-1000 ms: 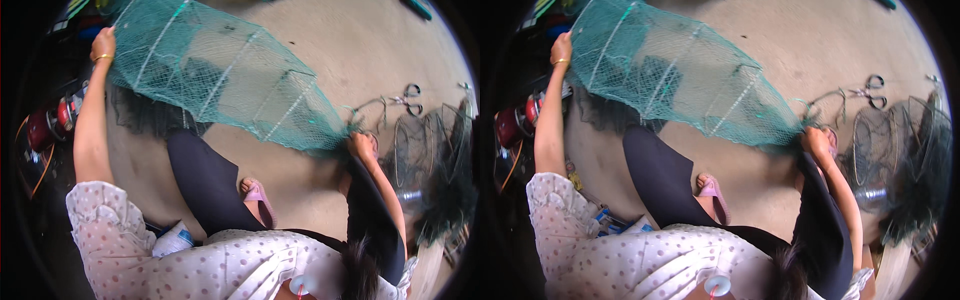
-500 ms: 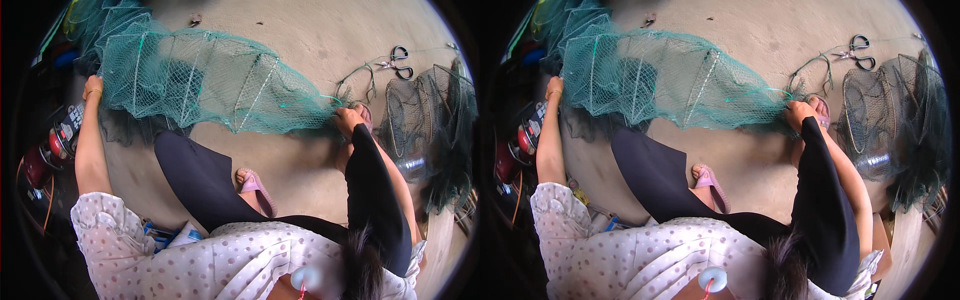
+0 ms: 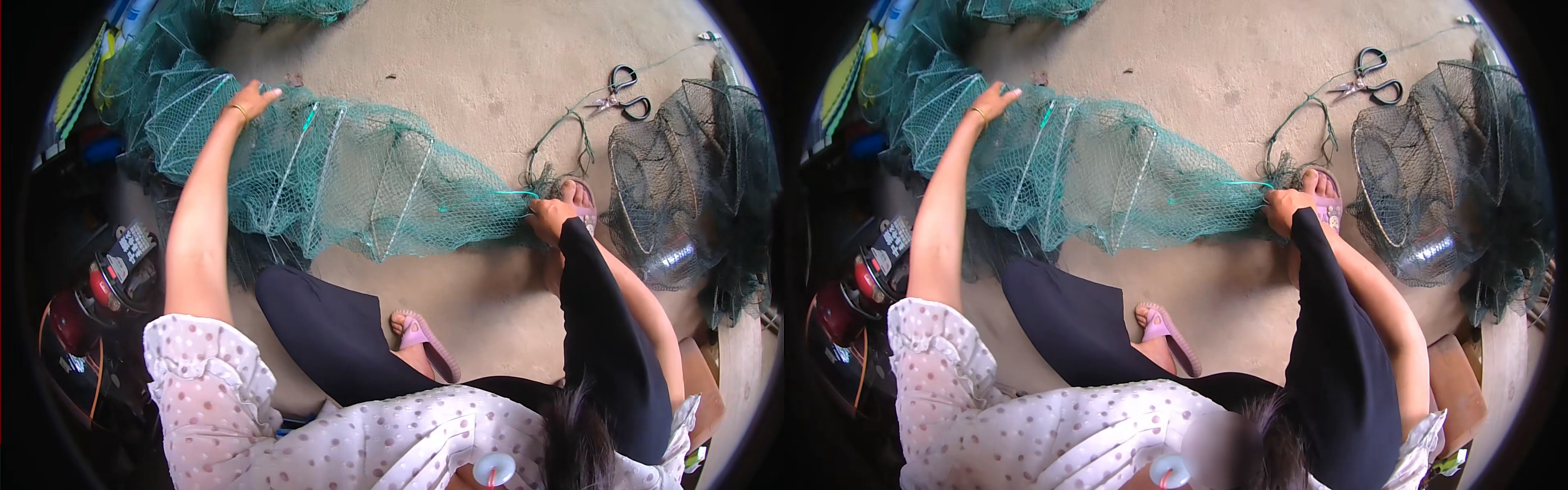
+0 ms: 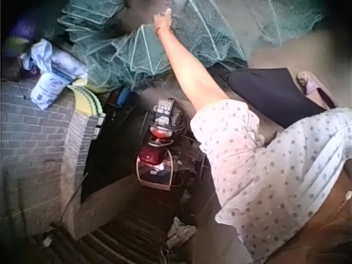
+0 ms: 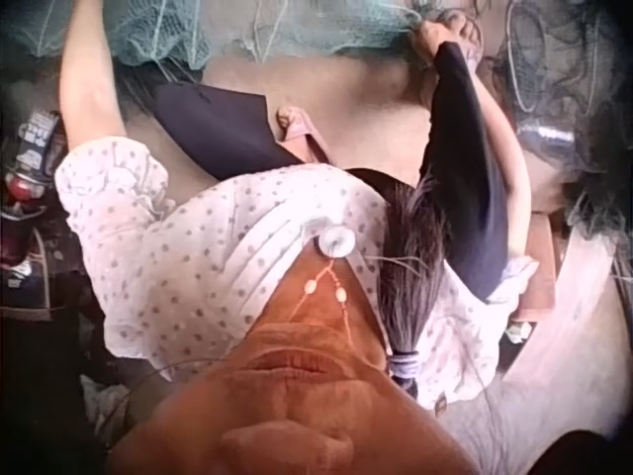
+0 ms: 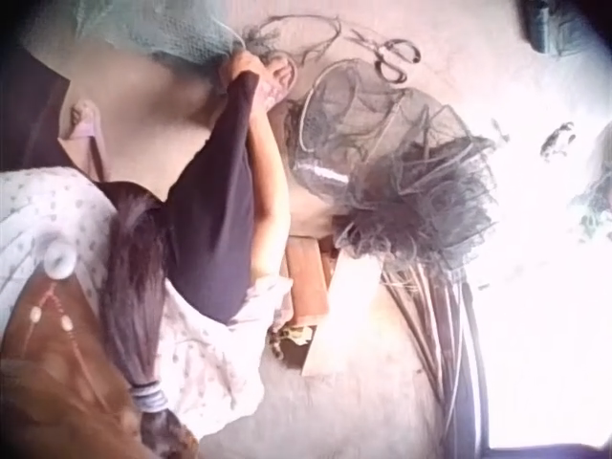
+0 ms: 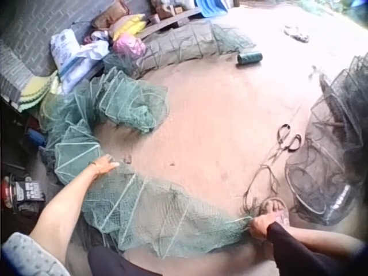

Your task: Repairing or assembling a green mesh fishing net using thread and scissors.

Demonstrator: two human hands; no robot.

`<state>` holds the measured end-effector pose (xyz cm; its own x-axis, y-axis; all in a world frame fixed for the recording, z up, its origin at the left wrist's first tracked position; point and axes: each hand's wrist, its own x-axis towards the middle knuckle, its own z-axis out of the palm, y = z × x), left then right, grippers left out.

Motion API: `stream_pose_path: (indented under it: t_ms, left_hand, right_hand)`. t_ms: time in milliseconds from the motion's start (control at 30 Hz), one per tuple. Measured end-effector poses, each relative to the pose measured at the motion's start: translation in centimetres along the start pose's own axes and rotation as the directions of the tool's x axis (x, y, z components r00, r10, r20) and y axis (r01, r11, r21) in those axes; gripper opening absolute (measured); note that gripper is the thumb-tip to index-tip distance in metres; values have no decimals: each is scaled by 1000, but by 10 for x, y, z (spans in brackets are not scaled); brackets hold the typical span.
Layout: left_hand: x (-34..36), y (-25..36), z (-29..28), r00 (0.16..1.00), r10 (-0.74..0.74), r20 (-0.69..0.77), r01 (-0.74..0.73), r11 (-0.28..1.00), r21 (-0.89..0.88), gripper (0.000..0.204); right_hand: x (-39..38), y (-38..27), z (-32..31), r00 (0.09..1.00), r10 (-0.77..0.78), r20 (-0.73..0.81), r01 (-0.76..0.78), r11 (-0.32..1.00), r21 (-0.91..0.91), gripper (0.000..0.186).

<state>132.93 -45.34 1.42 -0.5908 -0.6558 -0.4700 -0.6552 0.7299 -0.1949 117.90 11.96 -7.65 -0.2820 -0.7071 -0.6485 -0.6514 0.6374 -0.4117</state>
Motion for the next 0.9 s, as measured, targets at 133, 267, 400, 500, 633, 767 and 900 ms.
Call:
stream_pose_path:
  t_ms: [133,267,400,500,633,767,900]
  left_hand:
    - [11,-14,24,970,-200,-140,197,980,-39,50]
    - [4,-96,-20,727,-349,-591,182,928,-325,33]
    - [-53,-179,-95,437,-536,-722,-43,789,-612,32]
    - [-108,-217,-105,340,-551,-762,-179,758,-627,28]
    - [-150,-252,-30,435,-758,-486,-339,361,-868,24]
    - [-167,-245,57,501,-833,-235,-223,138,-965,27]
    - [-176,-240,56,390,-887,-246,-26,257,-966,25]
  right_hand:
    - [-2,5,7,1000,21,-16,-21,999,24,25]
    - [-12,8,3,994,77,-77,-71,994,78,21]
    - [-26,8,-7,986,53,-156,-33,992,126,19]
    - [-25,3,-9,979,56,-196,-5,968,251,16]
    - [-17,-3,2,993,56,-105,-23,956,291,13]
    - [-9,2,12,999,31,-36,-24,979,201,16]
    - [-7,2,10,995,2,97,-26,969,247,23]
